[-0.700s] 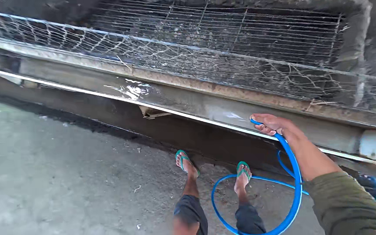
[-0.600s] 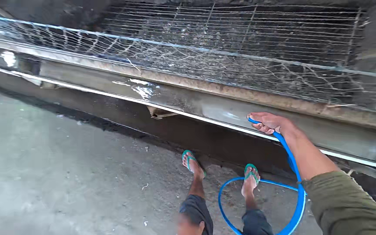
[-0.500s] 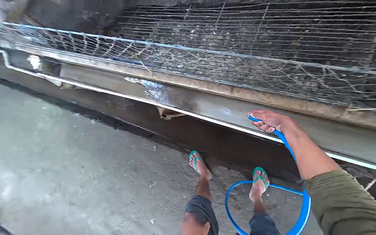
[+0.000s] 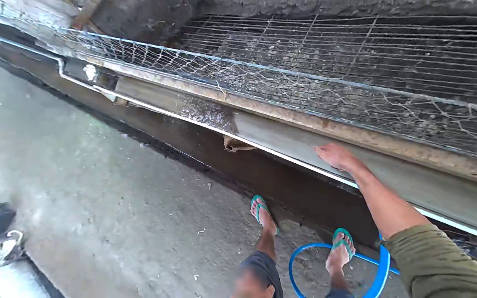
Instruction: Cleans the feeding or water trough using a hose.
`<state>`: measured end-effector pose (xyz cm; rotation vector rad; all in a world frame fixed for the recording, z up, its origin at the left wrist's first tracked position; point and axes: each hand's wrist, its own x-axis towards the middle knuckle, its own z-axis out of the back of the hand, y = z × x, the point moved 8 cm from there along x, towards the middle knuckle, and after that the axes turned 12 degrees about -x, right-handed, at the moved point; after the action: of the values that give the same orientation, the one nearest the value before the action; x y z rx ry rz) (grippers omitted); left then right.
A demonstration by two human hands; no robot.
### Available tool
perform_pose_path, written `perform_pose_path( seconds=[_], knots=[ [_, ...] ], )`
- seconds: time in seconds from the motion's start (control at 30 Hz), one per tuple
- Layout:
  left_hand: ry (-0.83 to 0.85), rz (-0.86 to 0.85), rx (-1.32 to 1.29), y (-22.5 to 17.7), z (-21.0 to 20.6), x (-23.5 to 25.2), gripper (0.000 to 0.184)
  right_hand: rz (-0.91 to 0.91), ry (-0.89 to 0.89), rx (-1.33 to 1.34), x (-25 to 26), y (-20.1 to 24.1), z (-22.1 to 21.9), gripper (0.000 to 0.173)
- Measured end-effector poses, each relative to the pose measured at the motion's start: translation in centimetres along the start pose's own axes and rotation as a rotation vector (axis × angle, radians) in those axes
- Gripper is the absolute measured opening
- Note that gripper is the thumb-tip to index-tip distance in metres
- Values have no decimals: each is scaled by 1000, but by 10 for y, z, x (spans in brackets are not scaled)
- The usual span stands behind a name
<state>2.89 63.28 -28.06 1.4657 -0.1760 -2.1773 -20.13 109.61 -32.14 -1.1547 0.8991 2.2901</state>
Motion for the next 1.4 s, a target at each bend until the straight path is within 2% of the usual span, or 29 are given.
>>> perform_pose_path(
  seconds=[0.07,0.17,0.4,0.7,0.9,1.07,1.4],
  knots=[
    [7,6,-3,-1,-1,-2,114,67,26,-118,-5,15,-5,57],
    [4,14,3,-1,0,-2,114,134,-11,-138,-11,25,-8,55],
    [-4,21,-49,-2,0,-6,112,45,-246,45,-14,4,19,57],
    [-14,26,-65,2,-6,-1,112,150,-162,-63,-10,19,1,57],
    [-13,30,-52,3,-8,0,111,-38,-262,26,-15,3,16,62],
    [-7,46,-55,4,-13,3,113,-74,-328,96,-18,-9,25,62],
    [-7,22,-73,0,-8,-5,111,122,-396,95,-18,2,22,57]
  ],
)
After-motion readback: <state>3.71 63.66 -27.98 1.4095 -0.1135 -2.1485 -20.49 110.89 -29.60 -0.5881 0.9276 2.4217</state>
